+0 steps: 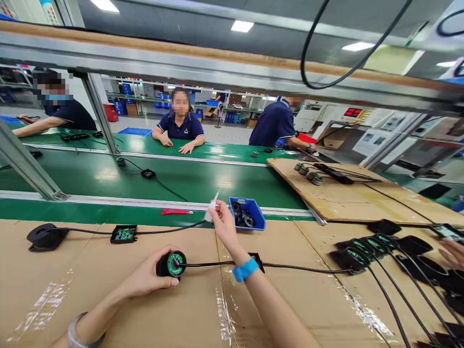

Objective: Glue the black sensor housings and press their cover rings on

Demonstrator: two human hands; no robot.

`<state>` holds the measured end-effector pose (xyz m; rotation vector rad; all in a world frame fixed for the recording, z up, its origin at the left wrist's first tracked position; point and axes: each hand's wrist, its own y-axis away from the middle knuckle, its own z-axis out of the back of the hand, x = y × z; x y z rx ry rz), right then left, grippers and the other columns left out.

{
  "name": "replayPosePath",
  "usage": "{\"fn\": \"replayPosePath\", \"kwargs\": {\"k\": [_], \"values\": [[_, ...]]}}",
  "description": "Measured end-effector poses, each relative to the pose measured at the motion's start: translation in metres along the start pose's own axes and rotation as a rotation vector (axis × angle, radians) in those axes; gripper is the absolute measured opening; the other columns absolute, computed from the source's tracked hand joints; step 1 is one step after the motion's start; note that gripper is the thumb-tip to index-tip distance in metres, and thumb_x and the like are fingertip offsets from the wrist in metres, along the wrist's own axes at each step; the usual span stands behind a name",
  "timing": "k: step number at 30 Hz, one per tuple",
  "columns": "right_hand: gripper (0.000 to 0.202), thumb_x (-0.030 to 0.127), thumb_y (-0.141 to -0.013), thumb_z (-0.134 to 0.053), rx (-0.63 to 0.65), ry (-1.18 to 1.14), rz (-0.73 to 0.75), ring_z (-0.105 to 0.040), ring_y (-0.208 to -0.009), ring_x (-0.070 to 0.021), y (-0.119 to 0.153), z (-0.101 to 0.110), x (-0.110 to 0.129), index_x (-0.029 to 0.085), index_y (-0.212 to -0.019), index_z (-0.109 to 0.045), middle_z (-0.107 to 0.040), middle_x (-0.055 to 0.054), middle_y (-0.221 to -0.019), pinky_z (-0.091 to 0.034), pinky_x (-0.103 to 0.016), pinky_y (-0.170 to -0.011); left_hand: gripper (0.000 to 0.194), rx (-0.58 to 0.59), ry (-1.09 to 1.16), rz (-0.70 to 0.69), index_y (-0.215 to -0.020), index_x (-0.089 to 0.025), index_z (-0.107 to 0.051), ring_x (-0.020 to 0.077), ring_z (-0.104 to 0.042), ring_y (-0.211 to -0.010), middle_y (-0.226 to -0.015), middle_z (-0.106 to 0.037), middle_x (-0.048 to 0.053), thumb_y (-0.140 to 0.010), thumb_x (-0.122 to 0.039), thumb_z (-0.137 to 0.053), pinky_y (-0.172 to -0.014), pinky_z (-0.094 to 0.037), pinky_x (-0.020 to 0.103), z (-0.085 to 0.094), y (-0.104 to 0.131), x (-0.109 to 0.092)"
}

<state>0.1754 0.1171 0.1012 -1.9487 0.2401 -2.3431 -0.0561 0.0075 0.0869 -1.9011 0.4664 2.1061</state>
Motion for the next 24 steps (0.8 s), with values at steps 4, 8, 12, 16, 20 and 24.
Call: {"fn": "replayPosePath", "kwargs": {"k": [4, 8, 12, 16, 20, 24], "values": [[0.050, 0.063, -0.090, -0.056, 0.043, -0.208, -0.084, -0.058, -0.070, -0.0152, 0.079, 0.026, 0.030, 0.025, -0.122, -0.054, -0.062, -0.004, -0.090, -0.047, -0.024, -0.052, 0.049, -0.025, -0.176, -0.047, -0.103, -0.020, -0.069, 0.0296, -0.062, -0.104, -0.108, -0.069, 0.007, -0.058, -0.022, -0.089, -0.094, -0.047, 0.036, -0.002, 0.004, -0.009], [0.037, 0.053, -0.081, -0.075, -0.048, -0.457, -0.327, -0.044, -0.054, -0.0068, 0.144, 0.040, 0.035, 0.024, -0.097, -0.058, -0.060, -0.001, -0.083, -0.033, -0.016, -0.042, 0.056, -0.017, -0.359, -0.059, -0.105, -0.025, -0.068, 0.0269, -0.061, -0.107, -0.114, -0.066, 0.003, -0.055, -0.015, -0.090, -0.095, -0.047, 0.036, -0.006, 0.009, -0.011], [0.039, 0.049, -0.073, -0.084, -0.097, -0.599, -0.515, -0.037, -0.054, -0.0029, 0.176, 0.043, 0.023, 0.020, -0.090, -0.066, -0.061, -0.003, -0.091, -0.029, -0.014, -0.043, 0.059, -0.021, -0.432, -0.075, -0.106, -0.028, -0.067, 0.0242, -0.061, -0.110, -0.118, -0.062, 0.002, -0.055, -0.011, -0.090, -0.095, -0.048, 0.033, -0.011, 0.013, -0.012], [0.046, 0.045, -0.065, -0.090, -0.084, -0.616, -0.564, -0.029, -0.049, 0.0000, 0.185, 0.037, 0.026, 0.019, -0.097, -0.069, -0.059, -0.001, -0.076, -0.024, -0.014, -0.046, 0.061, -0.058, -0.486, -0.091, -0.106, -0.027, -0.067, 0.0249, -0.060, -0.114, -0.121, -0.060, 0.004, -0.054, -0.008, -0.090, -0.096, -0.049, 0.033, -0.016, 0.015, -0.014], [0.050, 0.047, -0.064, -0.090, -0.204, -0.583, -0.563, -0.030, -0.045, -0.0018, 0.182, 0.029, 0.030, 0.020, -0.099, -0.068, -0.046, 0.006, -0.055, -0.021, -0.013, -0.045, 0.057, -0.089, -0.533, -0.146, -0.109, -0.027, -0.066, 0.0252, -0.060, -0.118, -0.123, -0.058, 0.006, -0.060, -0.003, -0.085, -0.096, -0.051, 0.033, -0.016, 0.015, -0.012], [0.045, 0.051, -0.064, -0.088, -0.195, -0.592, -0.503, -0.036, -0.045, -0.0058, 0.177, 0.031, 0.016, 0.019, -0.090, -0.069, -0.045, 0.004, -0.051, -0.028, -0.016, -0.042, 0.055, -0.106, -0.582, -0.166, -0.111, -0.029, -0.066, 0.0287, -0.061, -0.119, -0.125, -0.056, 0.008, -0.064, -0.004, -0.080, -0.093, -0.053, 0.038, -0.015, 0.016, -0.008]]}}
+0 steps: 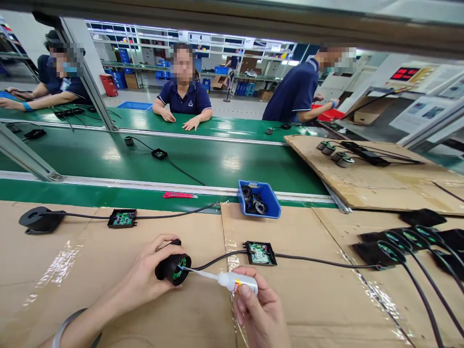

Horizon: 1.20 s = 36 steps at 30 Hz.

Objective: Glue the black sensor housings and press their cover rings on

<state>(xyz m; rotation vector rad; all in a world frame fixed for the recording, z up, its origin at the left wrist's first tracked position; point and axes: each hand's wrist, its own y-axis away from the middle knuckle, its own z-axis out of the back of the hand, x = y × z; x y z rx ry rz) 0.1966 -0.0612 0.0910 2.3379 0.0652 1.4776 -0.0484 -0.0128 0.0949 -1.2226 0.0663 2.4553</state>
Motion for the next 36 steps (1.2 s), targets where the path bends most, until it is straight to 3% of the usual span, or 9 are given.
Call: {"fn": "replayPosePath", "kwargs": {"k": [8, 13, 16, 20, 25, 31, 36], "values": [[0.042, 0.053, -0.066, -0.086, -0.026, -0.128, 0.038, -0.029, -0.047, -0.0048, -0.014, 0.006, -0.003, 0.019, -0.084, -0.071, -0.037, 0.006, -0.055, -0.031, -0.014, -0.040, 0.052, -0.027, -0.038, -0.010, -0.114, -0.032, -0.065, 0.0286, -0.064, -0.112, -0.128, -0.053, 0.008, -0.070, -0.006, -0.071, -0.089, -0.055, 0.045, -0.004, 0.002, 0.005], [0.038, 0.056, -0.074, -0.080, -0.004, -0.100, 0.082, -0.040, -0.047, -0.0060, -0.016, -0.006, 0.000, 0.021, -0.085, -0.069, -0.048, 0.004, -0.060, -0.035, -0.014, -0.038, 0.055, 0.010, -0.034, 0.035, -0.114, -0.031, -0.067, 0.0294, -0.064, -0.112, -0.127, -0.054, 0.008, -0.066, -0.006, -0.076, -0.091, -0.054, 0.045, -0.001, 0.000, 0.001], [0.038, 0.056, -0.075, -0.079, -0.020, -0.105, 0.091, -0.046, -0.048, -0.0050, -0.012, -0.020, 0.005, 0.022, -0.084, -0.067, -0.060, 0.001, -0.078, -0.036, -0.013, -0.036, 0.060, 0.058, 0.001, 0.107, -0.112, -0.029, -0.068, 0.0294, -0.064, -0.113, -0.123, -0.057, 0.007, -0.059, -0.007, -0.085, -0.094, -0.053, 0.043, 0.004, -0.003, -0.005], [0.035, 0.053, -0.078, -0.078, -0.004, -0.146, 0.054, -0.049, -0.052, -0.0044, -0.010, -0.029, 0.006, 0.022, -0.088, -0.066, -0.060, 0.001, -0.083, -0.039, -0.011, -0.039, 0.065, 0.105, 0.057, 0.140, -0.110, -0.028, -0.069, 0.0274, -0.063, -0.113, -0.120, -0.061, 0.005, -0.052, -0.011, -0.093, -0.097, -0.052, 0.039, 0.008, -0.005, -0.008], [0.036, 0.050, -0.076, -0.080, 0.098, 0.071, 0.147, -0.050, -0.051, -0.0075, -0.014, -0.023, 0.002, 0.021, -0.092, -0.066, -0.059, 0.000, -0.078, -0.042, -0.016, -0.038, 0.063, 0.069, 0.009, 0.072, -0.111, -0.029, -0.069, 0.0272, -0.062, -0.117, -0.125, -0.058, 0.006, -0.055, -0.006, -0.090, -0.098, -0.052, 0.037, 0.005, -0.003, -0.005], [0.037, 0.056, -0.082, -0.072, -0.019, 0.353, 0.280, -0.052, -0.048, -0.0075, 0.009, -0.047, 0.010, 0.021, -0.095, -0.065, -0.059, 0.002, -0.072, -0.045, -0.021, -0.049, 0.056, 0.043, -0.058, -0.001, -0.114, -0.029, -0.068, 0.0279, -0.066, -0.111, -0.128, -0.056, 0.008, -0.065, -0.004, -0.077, -0.093, -0.057, 0.040, 0.003, 0.000, -0.004], [0.033, 0.054, -0.086, -0.069, 0.006, 0.505, 0.387, -0.055, -0.056, -0.0118, 0.017, -0.055, 0.013, 0.023, -0.095, -0.067, -0.061, 0.000, -0.075, -0.047, -0.023, -0.050, 0.055, 0.037, -0.077, -0.044, -0.117, -0.031, -0.065, 0.0278, -0.064, -0.116, -0.130, -0.054, 0.009, -0.070, -0.003, -0.070, -0.095, -0.056, 0.043, 0.001, 0.004, -0.002]]}}
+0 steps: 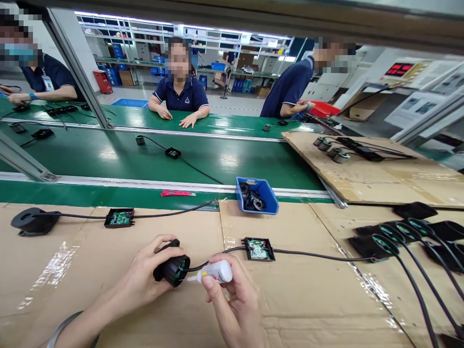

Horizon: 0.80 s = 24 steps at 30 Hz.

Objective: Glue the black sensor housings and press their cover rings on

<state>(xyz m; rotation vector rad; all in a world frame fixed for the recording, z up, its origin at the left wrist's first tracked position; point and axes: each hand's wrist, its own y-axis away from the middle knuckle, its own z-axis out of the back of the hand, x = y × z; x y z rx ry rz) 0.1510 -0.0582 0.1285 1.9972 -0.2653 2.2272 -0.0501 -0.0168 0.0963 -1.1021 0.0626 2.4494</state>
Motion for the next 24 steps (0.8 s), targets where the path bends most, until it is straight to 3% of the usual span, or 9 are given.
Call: {"fn": "replayPosePath", "kwargs": {"k": [5, 12, 24], "values": [[0.018, 0.042, -0.091, -0.066, 0.050, 0.123, 0.218, -0.062, -0.067, -0.0153, -0.003, 0.002, -0.001, 0.024, -0.095, -0.068, -0.062, -0.002, -0.081, -0.047, -0.025, -0.055, 0.054, -0.008, -0.028, -0.015, -0.118, -0.033, -0.063, 0.0280, -0.062, -0.117, -0.130, -0.052, 0.009, -0.073, -0.003, -0.068, -0.093, -0.056, 0.042, -0.002, 0.000, 0.001], [0.007, 0.025, -0.092, -0.063, 0.194, 0.291, 0.459, -0.062, -0.064, -0.0154, -0.013, 0.006, 0.008, 0.024, -0.099, -0.065, -0.063, -0.001, -0.075, -0.047, -0.025, -0.056, 0.053, -0.003, -0.041, -0.019, -0.118, -0.032, -0.062, 0.0272, -0.065, -0.110, -0.130, -0.051, 0.010, -0.074, -0.003, -0.067, -0.092, -0.057, 0.043, -0.001, 0.000, 0.001], [0.006, 0.024, -0.094, -0.059, 0.227, 0.354, 0.532, -0.059, -0.062, -0.0150, -0.016, 0.003, 0.013, 0.023, -0.099, -0.062, -0.061, -0.001, -0.074, -0.044, -0.025, -0.052, 0.049, -0.007, -0.071, -0.025, -0.118, -0.033, -0.062, 0.0272, -0.065, -0.111, -0.130, -0.051, 0.009, -0.077, -0.007, -0.068, -0.087, -0.059, 0.039, -0.001, 0.002, -0.001]]}}
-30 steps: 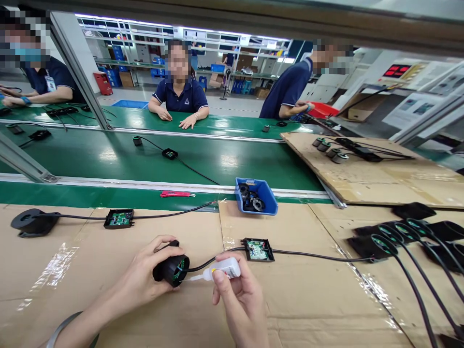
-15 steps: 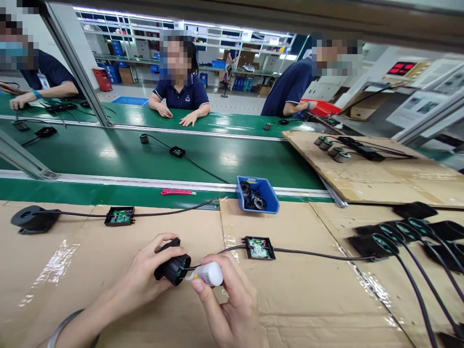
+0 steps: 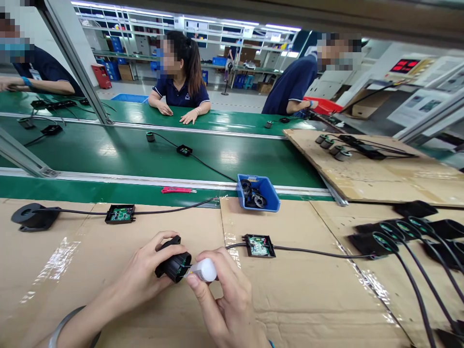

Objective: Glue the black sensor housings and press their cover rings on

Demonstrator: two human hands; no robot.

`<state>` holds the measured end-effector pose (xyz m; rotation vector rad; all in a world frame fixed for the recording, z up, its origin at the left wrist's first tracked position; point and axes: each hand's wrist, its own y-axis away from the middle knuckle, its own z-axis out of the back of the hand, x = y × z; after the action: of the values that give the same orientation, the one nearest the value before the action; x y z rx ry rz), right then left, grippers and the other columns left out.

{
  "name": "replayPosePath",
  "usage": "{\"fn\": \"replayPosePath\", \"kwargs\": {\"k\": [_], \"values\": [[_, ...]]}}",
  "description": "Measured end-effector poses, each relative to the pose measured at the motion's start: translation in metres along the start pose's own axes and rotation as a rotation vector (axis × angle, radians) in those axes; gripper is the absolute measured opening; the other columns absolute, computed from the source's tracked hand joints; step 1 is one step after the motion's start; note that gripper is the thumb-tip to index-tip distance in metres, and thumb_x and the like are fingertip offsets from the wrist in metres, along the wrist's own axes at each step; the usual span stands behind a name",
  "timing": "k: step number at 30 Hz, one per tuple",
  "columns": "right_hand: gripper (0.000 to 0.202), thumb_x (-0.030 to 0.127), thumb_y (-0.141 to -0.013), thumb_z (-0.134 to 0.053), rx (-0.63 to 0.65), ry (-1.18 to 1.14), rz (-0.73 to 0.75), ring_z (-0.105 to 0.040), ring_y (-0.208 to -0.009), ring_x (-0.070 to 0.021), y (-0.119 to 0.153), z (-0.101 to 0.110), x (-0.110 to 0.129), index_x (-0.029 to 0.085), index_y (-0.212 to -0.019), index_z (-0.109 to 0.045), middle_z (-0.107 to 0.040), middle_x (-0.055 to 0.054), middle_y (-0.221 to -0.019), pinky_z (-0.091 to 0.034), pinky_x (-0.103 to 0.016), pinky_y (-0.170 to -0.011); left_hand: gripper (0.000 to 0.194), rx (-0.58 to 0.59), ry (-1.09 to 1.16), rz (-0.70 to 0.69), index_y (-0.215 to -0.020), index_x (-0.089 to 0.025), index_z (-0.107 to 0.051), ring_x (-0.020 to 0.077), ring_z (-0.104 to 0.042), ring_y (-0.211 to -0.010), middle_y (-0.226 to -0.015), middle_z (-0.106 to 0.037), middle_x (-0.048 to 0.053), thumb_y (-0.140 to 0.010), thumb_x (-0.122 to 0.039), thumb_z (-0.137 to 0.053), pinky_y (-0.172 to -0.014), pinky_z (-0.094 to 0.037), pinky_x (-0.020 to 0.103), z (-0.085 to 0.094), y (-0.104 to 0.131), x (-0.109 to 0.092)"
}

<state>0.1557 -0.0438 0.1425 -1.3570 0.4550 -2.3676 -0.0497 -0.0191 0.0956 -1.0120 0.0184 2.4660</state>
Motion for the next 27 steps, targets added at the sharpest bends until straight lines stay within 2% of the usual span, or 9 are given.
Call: {"fn": "replayPosePath", "kwargs": {"k": [7, 18, 25, 27], "values": [[0.005, 0.022, -0.096, -0.058, 0.015, 0.014, 0.058, -0.057, -0.062, -0.0124, -0.0033, -0.0002, 0.0038, 0.024, -0.099, -0.060, -0.057, 0.001, -0.075, -0.042, -0.022, -0.052, 0.051, -0.004, -0.013, -0.007, -0.120, -0.033, -0.061, 0.0273, -0.065, -0.112, -0.131, -0.051, 0.009, -0.078, -0.006, -0.068, -0.088, -0.058, 0.039, -0.0005, 0.0002, 0.0011], [0.005, 0.024, -0.096, -0.057, 0.041, 0.036, 0.032, -0.056, -0.063, -0.0151, -0.0018, -0.0002, 0.0033, 0.023, -0.098, -0.061, -0.059, -0.002, -0.076, -0.043, -0.026, -0.052, 0.049, -0.007, -0.041, -0.010, -0.118, -0.031, -0.062, 0.0258, -0.066, -0.109, -0.130, -0.053, 0.009, -0.076, -0.006, -0.066, -0.087, -0.058, 0.036, -0.0004, -0.0009, -0.0001], [0.011, 0.019, -0.092, -0.062, -0.023, -0.003, 0.071, -0.061, -0.069, -0.0149, 0.0007, -0.0017, -0.0005, 0.023, -0.102, -0.062, -0.063, -0.002, -0.081, -0.049, -0.024, -0.059, 0.050, -0.004, -0.032, 0.012, -0.118, -0.032, -0.063, 0.0270, -0.067, -0.106, -0.130, -0.054, 0.008, -0.075, -0.005, -0.067, -0.087, -0.058, 0.040, -0.0007, -0.0021, 0.0008], [0.014, 0.020, -0.091, -0.064, -0.069, -0.059, 0.032, -0.062, -0.067, -0.0150, 0.0051, -0.0033, -0.0032, 0.024, -0.105, -0.063, -0.064, -0.003, -0.083, -0.050, -0.024, -0.058, 0.051, 0.003, -0.016, 0.030, -0.117, -0.032, -0.063, 0.0274, -0.068, -0.105, -0.130, -0.054, 0.008, -0.074, -0.005, -0.067, -0.088, -0.058, 0.042, -0.0003, -0.0026, 0.0009]]}}
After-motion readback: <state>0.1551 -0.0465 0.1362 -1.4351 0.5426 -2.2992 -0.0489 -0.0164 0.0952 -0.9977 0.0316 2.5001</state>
